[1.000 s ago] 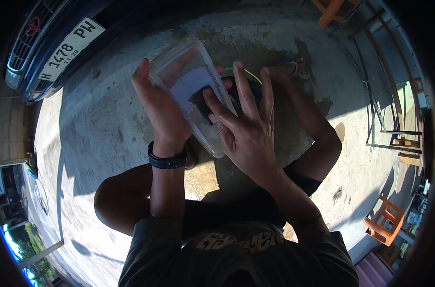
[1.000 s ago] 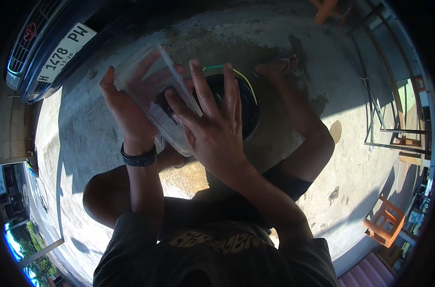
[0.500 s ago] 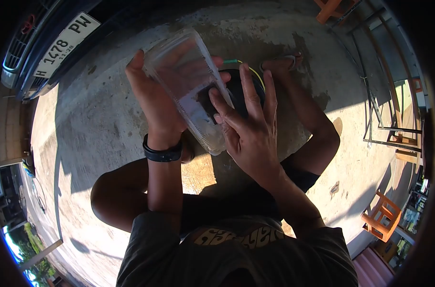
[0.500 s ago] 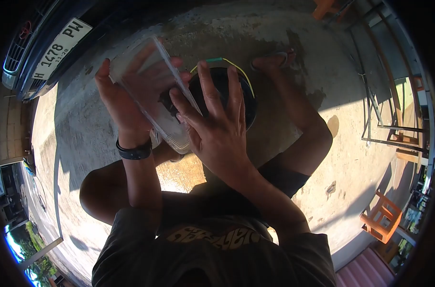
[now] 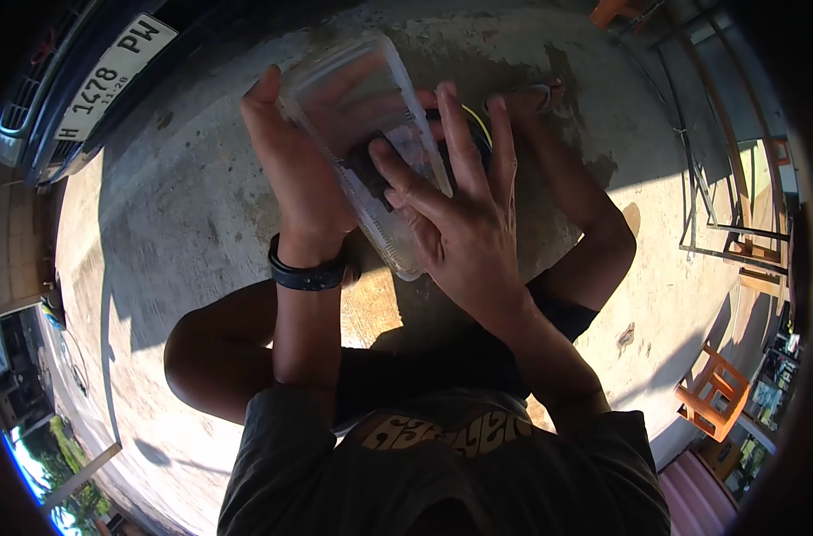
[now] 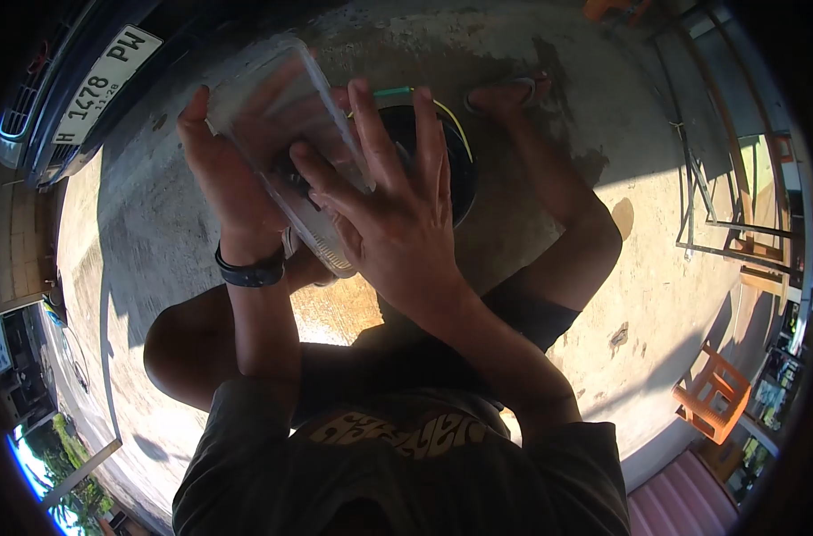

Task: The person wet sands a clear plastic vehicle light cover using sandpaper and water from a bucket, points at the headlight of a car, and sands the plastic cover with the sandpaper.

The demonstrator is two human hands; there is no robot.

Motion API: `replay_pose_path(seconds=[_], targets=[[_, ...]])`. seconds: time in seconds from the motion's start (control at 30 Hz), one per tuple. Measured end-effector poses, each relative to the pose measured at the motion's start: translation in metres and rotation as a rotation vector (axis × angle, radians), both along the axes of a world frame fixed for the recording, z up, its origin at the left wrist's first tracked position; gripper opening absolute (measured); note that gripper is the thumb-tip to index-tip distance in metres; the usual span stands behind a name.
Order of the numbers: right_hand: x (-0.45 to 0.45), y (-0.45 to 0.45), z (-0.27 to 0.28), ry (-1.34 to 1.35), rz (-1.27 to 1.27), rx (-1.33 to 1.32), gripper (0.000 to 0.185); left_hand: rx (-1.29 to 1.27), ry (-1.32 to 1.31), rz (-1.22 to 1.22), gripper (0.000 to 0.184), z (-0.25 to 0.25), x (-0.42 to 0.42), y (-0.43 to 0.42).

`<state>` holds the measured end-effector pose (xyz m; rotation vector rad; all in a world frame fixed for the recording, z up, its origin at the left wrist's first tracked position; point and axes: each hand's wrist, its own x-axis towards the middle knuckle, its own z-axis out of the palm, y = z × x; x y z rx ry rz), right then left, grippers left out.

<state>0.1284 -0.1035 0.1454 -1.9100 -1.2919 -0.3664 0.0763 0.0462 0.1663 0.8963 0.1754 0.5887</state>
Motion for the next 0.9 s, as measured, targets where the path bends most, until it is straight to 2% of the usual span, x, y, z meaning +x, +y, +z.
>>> replay_pose_path(seconds=[0.07, 0.1, 0.17, 0.23, 0.33, 0.37, 0.43, 0.5, 0.6, 0.63, 0.73, 0.77, 0.87, 0.9], targets=[[-0.004, -0.003, -0.007, -0.040, -0.012, -0.039, 0.046, -0.151, -0.245, -0.430, 0.093, -0.005, -0.019, 0.030], [0.003, 0.002, 0.000, -0.054, -0.033, -0.023, 0.046, -0.168, -0.135, -0.317, 0.095, -0.004, -0.017, 0.018], [0.020, 0.014, 0.014, -0.085, -0.088, -0.004, 0.047, -0.517, -0.374, -0.345, 0.101, -0.011, -0.007, 0.005], [0.000, 0.003, 0.008, -0.023, -0.032, -0.048, 0.047, -0.574, -0.439, -0.367, 0.103, -0.011, -0.006, 0.008], [-0.011, 0.000, 0.001, -0.022, 0.011, -0.051, 0.046, -0.229, -0.240, -0.393, 0.100, 0.005, -0.018, 0.026], [-0.002, 0.004, 0.002, -0.037, -0.012, -0.036, 0.046, -0.164, 0.044, -0.147, 0.099, 0.004, -0.016, 0.009], [0.018, 0.021, 0.017, -0.065, -0.054, 0.050, 0.044, 0.064, 0.234, 0.191, 0.102, 0.002, 0.005, -0.020], [0.000, 0.010, 0.010, -0.029, -0.022, -0.006, 0.044, 0.097, 0.187, 0.177, 0.098, 0.002, 0.007, -0.017], [-0.011, -0.001, -0.007, -0.062, -0.003, -0.050, 0.044, -0.135, -0.211, -0.372, 0.081, -0.007, -0.019, 0.028], [-0.002, 0.006, -0.002, -0.083, -0.025, -0.020, 0.044, -0.179, -0.149, -0.320, 0.082, -0.011, -0.016, 0.021], [0.009, 0.019, 0.009, -0.075, -0.047, 0.028, 0.040, 0.158, 0.209, 0.410, 0.097, -0.009, 0.015, -0.015], [-0.001, 0.015, 0.004, -0.065, -0.026, 0.002, 0.040, 0.091, 0.220, 0.158, 0.095, 0.010, -0.003, -0.013], [-0.017, 0.004, 0.002, -0.026, 0.022, -0.054, 0.045, -0.055, 0.004, -0.118, 0.082, 0.016, -0.024, 0.012], [-0.010, 0.012, 0.009, -0.034, 0.004, -0.031, 0.045, -0.146, 0.065, -0.089, 0.084, 0.017, -0.021, 0.003]])
